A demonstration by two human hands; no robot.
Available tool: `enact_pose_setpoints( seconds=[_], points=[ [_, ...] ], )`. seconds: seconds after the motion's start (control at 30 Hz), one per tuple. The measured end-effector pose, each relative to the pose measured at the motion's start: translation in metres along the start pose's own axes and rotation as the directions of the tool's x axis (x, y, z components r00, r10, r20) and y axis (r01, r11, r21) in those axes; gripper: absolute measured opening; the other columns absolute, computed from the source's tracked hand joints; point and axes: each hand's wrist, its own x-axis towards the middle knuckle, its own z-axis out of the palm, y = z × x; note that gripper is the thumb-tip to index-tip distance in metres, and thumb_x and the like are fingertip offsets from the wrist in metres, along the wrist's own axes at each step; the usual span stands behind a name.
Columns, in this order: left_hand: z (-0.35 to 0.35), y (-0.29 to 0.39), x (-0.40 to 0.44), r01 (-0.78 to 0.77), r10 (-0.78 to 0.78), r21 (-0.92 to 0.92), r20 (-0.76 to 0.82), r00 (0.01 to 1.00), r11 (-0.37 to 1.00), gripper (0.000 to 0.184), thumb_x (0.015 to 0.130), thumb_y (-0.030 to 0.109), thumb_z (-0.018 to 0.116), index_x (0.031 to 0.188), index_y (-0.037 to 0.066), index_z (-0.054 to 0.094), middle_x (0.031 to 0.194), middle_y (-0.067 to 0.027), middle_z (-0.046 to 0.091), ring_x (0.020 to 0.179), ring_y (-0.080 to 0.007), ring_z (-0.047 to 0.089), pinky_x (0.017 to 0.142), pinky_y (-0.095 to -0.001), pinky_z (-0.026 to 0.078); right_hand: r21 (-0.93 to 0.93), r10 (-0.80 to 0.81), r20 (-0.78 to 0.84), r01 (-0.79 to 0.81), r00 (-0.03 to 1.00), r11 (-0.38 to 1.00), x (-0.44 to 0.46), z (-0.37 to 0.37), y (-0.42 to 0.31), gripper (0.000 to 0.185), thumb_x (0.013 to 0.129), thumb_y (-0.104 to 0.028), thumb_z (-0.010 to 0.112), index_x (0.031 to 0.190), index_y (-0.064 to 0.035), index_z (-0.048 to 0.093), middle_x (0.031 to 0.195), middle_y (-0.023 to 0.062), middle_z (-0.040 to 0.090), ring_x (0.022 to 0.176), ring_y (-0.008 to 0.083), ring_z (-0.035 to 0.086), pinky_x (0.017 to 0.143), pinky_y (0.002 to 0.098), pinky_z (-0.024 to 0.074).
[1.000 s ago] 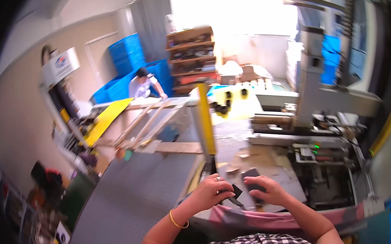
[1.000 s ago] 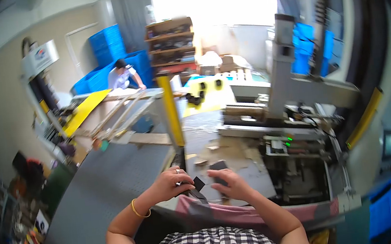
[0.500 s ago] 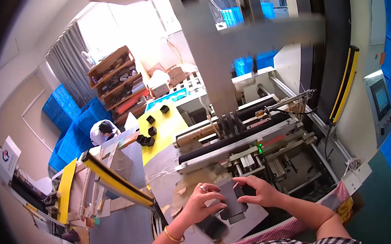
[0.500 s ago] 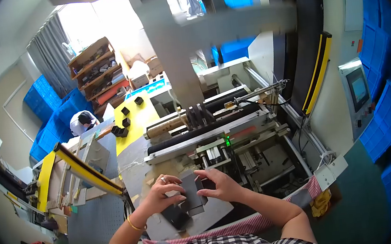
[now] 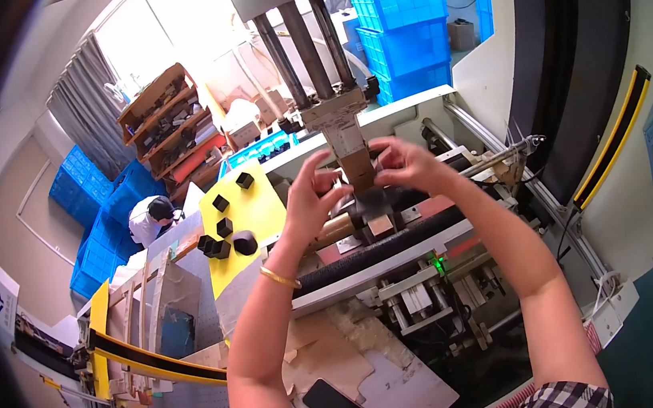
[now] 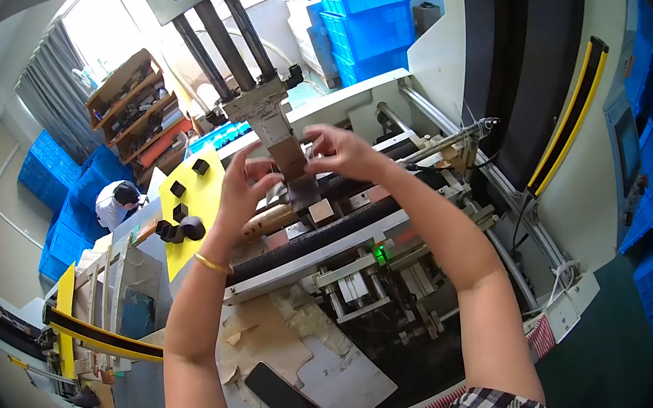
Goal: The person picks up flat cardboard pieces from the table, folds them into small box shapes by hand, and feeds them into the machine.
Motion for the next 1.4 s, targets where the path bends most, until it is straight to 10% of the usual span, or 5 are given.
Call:
enact_pose_setpoints(
  seconds=[0.17,0.33,0.6,1.0,1.4],
  points=[
    [-0.003,0.022,0.013,-0.144,0.134,0.313,0.054,0.990,0.939,0.083,0.071,0.019,0.085,0.142,0.008,0.043,0.102,-0.0110,0.072,0.091,-0.0219,0.067,0.085,-0.0351,0.052,-0.608,-0.336,0.154,0.357,0.929,0.709,0.014,-0.010,-0.026,0.067,0.081,-0.021,0.079,0.140,-0.0109,0.048,0.103,0.0045,0.069,0.100,0.0145,0.063,0.093,0.0300,0.0477],
    [0.020,0.042,-0.067,-0.277,0.327,0.343,-0.097,0.940,0.898,0.088,0.070,0.022,0.087,0.143,0.008,0.039,0.123,-0.0164,0.055,0.111,-0.0307,0.053,0.094,-0.0426,0.046,0.155,-0.196,-0.679,0.400,0.707,0.904,-0.060,0.051,-0.075,0.037,0.099,-0.020,0.055,0.130,-0.0004,0.052,0.099,0.0089,0.067,0.092,0.0148,0.064,0.090,0.0289,0.0477],
    [-0.117,0.074,-0.448,0.248,-0.126,0.361,-0.328,0.936,0.899,0.022,0.083,0.011,0.073,0.104,0.005,0.072,0.098,-0.0110,0.070,0.087,-0.0191,0.064,0.073,-0.0321,0.051,0.051,0.157,0.543,-0.219,0.825,0.974,-0.315,0.290,-0.080,0.021,0.092,-0.012,0.065,0.108,0.0007,0.068,0.090,0.0130,0.072,0.085,0.0230,0.069,0.077,0.0328,0.0530],
    [-0.170,0.088,-1.095,0.869,0.053,-0.320,-0.944,-0.325,-0.377,0.034,0.078,0.012,0.071,0.111,0.014,0.066,0.101,-0.0162,0.067,0.108,-0.0362,0.058,0.087,-0.0447,0.051,-0.091,0.109,0.842,-0.060,0.528,0.994,-0.281,0.536,-0.130,0.029,0.094,-0.020,0.063,0.120,-0.0065,0.065,0.103,0.0113,0.071,0.095,0.0234,0.067,0.083,0.0312,0.0521],
    [-0.232,0.049,-1.075,0.768,-0.583,-0.547,-0.760,-0.288,0.333,0.017,0.083,0.017,0.072,0.082,0.000,0.074,0.067,-0.0078,0.068,0.060,-0.0196,0.068,0.054,-0.0319,0.052,-0.061,-0.023,0.927,0.212,0.373,0.975,-0.287,0.600,-0.168,0.033,0.095,-0.025,0.061,0.122,-0.0061,0.061,0.102,0.0160,0.067,0.095,0.0322,0.063,0.082,0.0405,0.0513]
  ],
)
